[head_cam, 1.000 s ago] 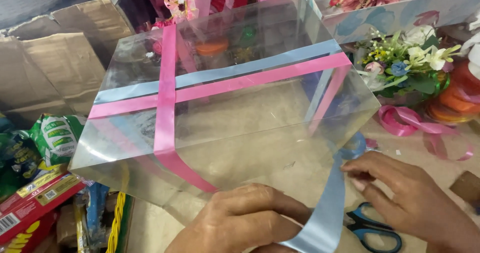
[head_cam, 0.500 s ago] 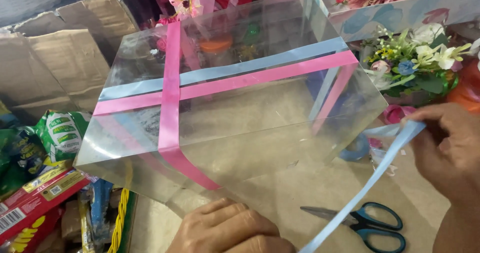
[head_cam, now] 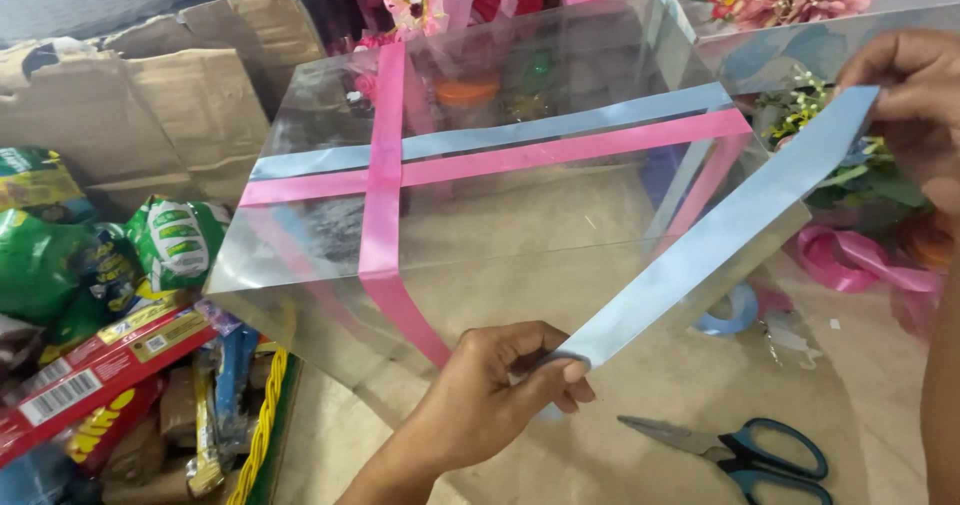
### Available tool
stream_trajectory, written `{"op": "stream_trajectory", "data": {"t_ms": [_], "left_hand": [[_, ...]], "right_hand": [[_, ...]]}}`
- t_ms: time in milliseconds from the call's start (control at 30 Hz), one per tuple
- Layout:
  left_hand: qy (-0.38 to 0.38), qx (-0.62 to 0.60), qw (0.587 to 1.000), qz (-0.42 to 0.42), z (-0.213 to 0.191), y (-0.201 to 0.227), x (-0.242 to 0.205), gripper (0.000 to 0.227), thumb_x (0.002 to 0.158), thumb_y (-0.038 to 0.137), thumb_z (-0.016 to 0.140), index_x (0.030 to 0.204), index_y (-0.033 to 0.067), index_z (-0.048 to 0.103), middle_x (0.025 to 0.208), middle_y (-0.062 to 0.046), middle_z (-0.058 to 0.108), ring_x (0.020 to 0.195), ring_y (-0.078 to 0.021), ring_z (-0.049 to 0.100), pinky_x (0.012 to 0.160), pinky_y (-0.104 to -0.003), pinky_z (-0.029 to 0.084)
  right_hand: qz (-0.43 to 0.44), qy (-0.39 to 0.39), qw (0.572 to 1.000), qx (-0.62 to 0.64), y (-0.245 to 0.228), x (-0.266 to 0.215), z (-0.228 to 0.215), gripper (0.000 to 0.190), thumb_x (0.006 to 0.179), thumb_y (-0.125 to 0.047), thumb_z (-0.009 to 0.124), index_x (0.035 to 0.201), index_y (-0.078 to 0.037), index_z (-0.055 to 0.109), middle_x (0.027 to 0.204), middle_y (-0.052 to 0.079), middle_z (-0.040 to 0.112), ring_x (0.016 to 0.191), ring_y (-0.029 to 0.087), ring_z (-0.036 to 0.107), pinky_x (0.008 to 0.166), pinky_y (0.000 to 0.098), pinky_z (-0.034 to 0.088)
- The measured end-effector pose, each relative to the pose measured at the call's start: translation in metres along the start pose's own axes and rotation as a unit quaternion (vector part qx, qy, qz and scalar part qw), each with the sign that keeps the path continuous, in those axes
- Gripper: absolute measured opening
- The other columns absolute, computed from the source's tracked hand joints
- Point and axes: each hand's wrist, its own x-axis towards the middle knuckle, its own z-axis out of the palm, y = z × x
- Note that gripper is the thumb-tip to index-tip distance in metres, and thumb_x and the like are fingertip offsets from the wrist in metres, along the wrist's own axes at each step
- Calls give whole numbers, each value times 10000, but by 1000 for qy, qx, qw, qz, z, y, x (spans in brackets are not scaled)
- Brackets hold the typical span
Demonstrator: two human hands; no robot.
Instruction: Applying decorative pink and blue ribbons to a clear plastic gift box using scissors and adhesive.
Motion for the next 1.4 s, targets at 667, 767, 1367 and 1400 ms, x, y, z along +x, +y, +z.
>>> {"op": "stream_trajectory", "data": {"t_ms": [667, 767, 1367, 1400], "left_hand": [[201, -191, 956, 99, 11, -62, -8, 208, 968, 169, 659, 1094, 25, 742, 960, -91, 834, 906, -182, 798, 851, -310, 590], [201, -231, 947, 95, 9, -60, -6, 256, 957, 225, 677, 1124, 35, 721, 970, -130, 832, 851, -251, 821, 826, -336, 581], [209, -150, 943, 212, 18, -63, -28, 159, 1021, 22, 565, 1130, -3, 678, 999, -139, 790, 996, -204, 774, 940, -337, 624], [210, -150, 943, 212, 16, -61, -29, 159, 1021, 22, 565, 1130, -3, 678, 999, -139, 790, 996, -204, 774, 940, -337, 624]], "right_hand": [[6, -160, 931, -327, -169, 95, 142, 331, 978, -132, 559, 1289, -137, 674, 1151, 30, 641, 1023, 191, 535, 898, 334, 343], [-103, -132, 848, -503, -179, 71, 158, 561, 861, -181, 517, 1405, -134, 642, 1362, 208, 629, 1239, 389, 567, 942, 548, 461], [144, -275, 938, -152, -203, -81, 223, 351, 880, -360, 668, 1117, -279, 913, 778, -69, 953, 674, 62, 843, 554, 247, 501], [144, -275, 938, -152, -204, -80, 223, 351, 880, -360, 668, 1117, -279, 913, 778, -69, 953, 674, 62, 843, 554, 247, 501]]}}
